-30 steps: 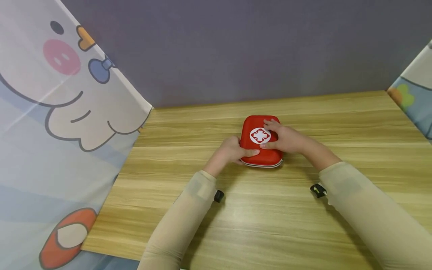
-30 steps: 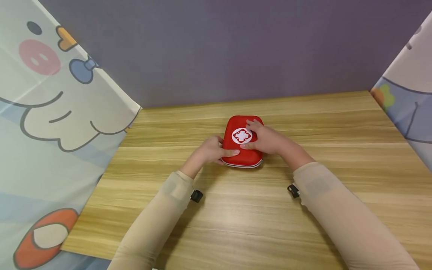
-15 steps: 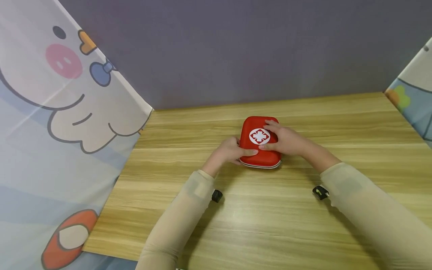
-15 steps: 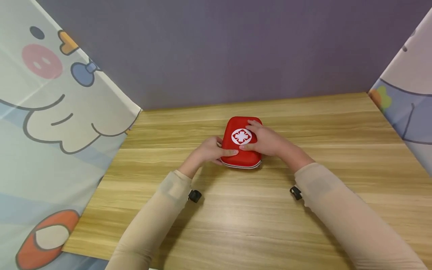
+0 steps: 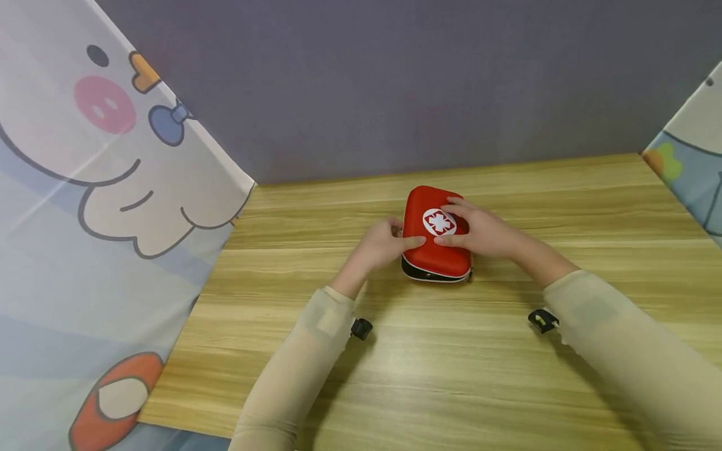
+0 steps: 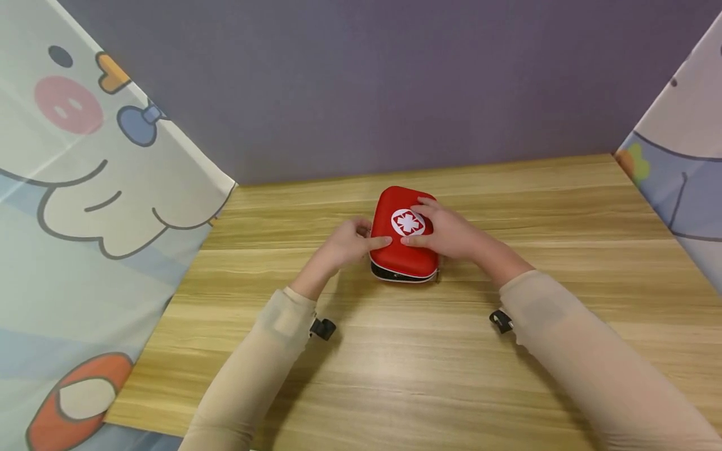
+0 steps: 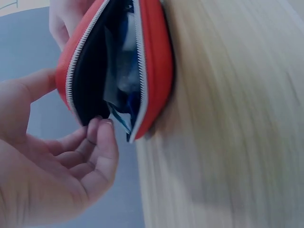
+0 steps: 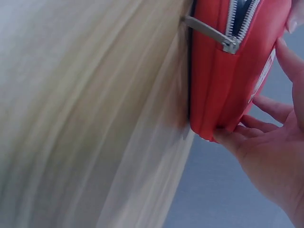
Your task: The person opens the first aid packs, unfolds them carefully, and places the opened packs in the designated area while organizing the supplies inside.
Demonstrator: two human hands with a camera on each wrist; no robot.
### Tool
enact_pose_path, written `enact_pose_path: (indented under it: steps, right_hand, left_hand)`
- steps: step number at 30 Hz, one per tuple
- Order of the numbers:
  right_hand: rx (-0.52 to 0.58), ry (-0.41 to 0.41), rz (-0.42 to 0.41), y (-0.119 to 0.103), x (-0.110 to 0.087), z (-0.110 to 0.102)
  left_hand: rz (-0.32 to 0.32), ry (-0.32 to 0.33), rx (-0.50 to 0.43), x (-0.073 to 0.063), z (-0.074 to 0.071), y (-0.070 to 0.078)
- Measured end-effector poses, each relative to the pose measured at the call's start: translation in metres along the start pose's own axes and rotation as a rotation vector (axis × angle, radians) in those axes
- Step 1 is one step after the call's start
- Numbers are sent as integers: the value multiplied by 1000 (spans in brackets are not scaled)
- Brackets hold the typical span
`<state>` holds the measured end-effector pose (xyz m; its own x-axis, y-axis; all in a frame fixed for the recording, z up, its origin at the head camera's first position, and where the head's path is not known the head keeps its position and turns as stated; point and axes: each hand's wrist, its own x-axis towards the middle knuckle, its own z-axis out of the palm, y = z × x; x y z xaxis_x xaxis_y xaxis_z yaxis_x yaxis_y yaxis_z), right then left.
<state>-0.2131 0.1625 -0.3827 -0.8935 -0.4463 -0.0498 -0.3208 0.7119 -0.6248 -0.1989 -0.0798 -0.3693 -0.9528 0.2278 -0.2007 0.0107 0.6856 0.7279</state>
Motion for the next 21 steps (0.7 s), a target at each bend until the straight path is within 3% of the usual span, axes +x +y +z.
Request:
enact_pose_path:
  steps: [7,13,21]
  right_hand:
    - [103,79,35,-3,-4,-8]
    - [250,98,121,-16,-10,-11]
    - [288,94,147,-38,-13,-11]
  left_hand:
    - [149,58,-80,-4,1,15]
    - [214,9,-232,-8,4,22]
    - [294,-18,-205,-5,5,24]
